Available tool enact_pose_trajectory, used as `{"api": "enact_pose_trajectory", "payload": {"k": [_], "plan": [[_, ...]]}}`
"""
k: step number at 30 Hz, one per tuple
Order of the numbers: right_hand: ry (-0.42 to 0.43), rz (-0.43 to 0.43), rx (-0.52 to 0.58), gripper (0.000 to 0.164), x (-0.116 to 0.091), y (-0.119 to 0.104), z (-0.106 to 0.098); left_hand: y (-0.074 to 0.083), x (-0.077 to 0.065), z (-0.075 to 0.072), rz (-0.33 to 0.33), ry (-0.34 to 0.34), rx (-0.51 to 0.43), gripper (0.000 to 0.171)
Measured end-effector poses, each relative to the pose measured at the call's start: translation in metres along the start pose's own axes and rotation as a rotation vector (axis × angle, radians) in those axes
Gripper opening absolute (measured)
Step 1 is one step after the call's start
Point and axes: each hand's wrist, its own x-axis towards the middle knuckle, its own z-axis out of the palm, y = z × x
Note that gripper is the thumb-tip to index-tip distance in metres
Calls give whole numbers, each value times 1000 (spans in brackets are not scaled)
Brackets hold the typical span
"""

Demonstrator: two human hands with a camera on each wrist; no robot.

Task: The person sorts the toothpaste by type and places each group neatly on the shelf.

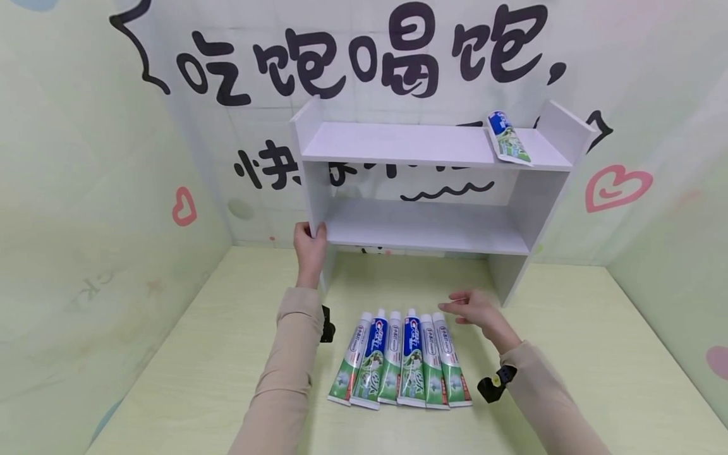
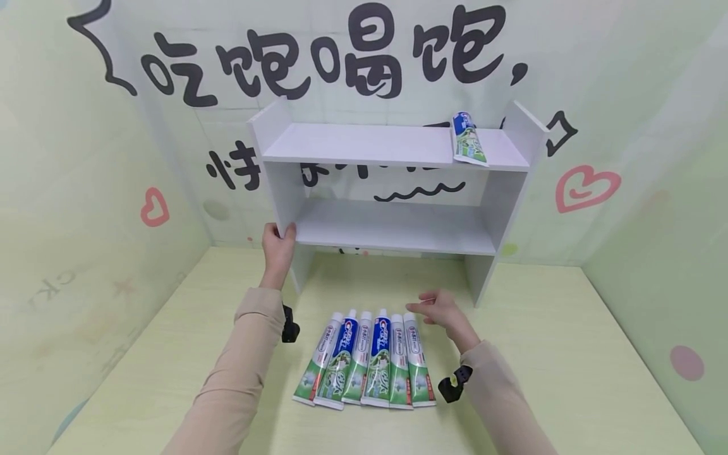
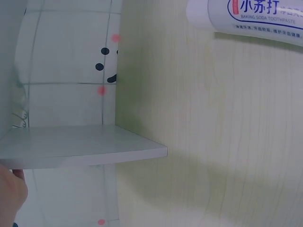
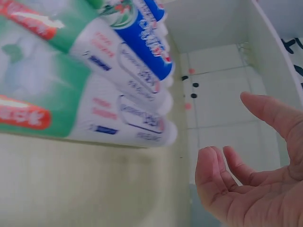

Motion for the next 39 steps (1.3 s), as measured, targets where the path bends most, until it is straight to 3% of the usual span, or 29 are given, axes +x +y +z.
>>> {"api": "enact_pose_trajectory", "payload": {"k": [11,20,29,39], "plan": [[-12,90,-59,59,0,22,19,0,1,1,-5,-6,-2,31],[-29,95,-90,58,-5,30,30,-1,3,1,5,0,2,30],[-14,98,-90,49,-6,31,33,-4,2,1,52,107,41,22],[10,87,-149,46,-7,31,34,-5,2,2,18,156,11,22]]}}
